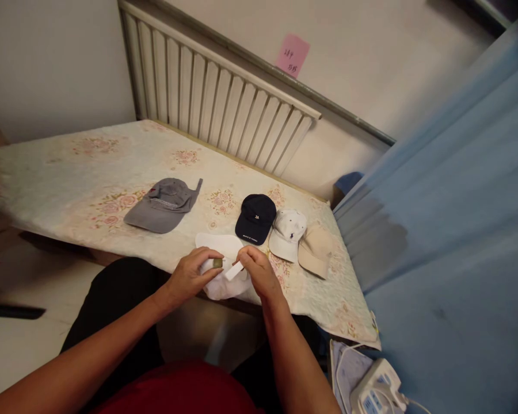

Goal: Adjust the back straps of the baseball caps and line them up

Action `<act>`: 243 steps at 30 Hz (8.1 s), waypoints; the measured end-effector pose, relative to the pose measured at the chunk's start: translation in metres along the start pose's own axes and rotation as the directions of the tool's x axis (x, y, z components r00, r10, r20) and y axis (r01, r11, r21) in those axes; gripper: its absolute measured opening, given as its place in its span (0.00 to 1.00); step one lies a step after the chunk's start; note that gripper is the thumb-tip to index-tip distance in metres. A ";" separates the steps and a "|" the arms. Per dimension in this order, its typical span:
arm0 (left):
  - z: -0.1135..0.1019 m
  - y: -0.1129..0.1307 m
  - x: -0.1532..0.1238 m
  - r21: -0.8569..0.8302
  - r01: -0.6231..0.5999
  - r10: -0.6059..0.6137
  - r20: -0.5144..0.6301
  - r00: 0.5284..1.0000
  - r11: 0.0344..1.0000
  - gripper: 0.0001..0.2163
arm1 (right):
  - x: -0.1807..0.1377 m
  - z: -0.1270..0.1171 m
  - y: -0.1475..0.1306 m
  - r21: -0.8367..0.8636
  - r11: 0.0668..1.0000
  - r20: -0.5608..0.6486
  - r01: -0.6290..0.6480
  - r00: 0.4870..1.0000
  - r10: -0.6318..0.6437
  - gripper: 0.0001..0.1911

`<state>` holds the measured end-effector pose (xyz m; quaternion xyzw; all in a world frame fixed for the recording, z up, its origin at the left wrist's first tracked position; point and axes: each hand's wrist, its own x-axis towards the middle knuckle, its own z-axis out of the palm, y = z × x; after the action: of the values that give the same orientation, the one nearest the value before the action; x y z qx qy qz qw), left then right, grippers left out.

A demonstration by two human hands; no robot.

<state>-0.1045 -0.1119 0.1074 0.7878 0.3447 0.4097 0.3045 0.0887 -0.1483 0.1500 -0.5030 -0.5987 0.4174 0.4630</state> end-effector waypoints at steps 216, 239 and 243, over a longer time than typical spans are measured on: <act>-0.053 -0.029 0.033 -0.143 0.563 -0.262 0.774 0.576 0.814 0.20 | 0.002 -0.014 0.055 -0.087 0.975 0.158 -0.206 0.963 0.218 0.07; -0.047 -0.025 0.032 0.022 0.403 -0.263 0.790 0.554 0.915 0.17 | -0.004 -0.015 0.054 -0.119 0.973 0.137 -0.200 0.967 0.216 0.08; -0.044 -0.028 0.029 0.015 0.412 -0.276 0.764 0.583 0.911 0.16 | -0.004 -0.015 0.054 -0.121 0.972 0.129 -0.203 0.967 0.218 0.08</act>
<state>-0.1379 -0.0638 0.1195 0.7752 0.2987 0.0067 0.5565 0.1149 -0.1444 0.1006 -0.5572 -0.5944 0.4662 0.3448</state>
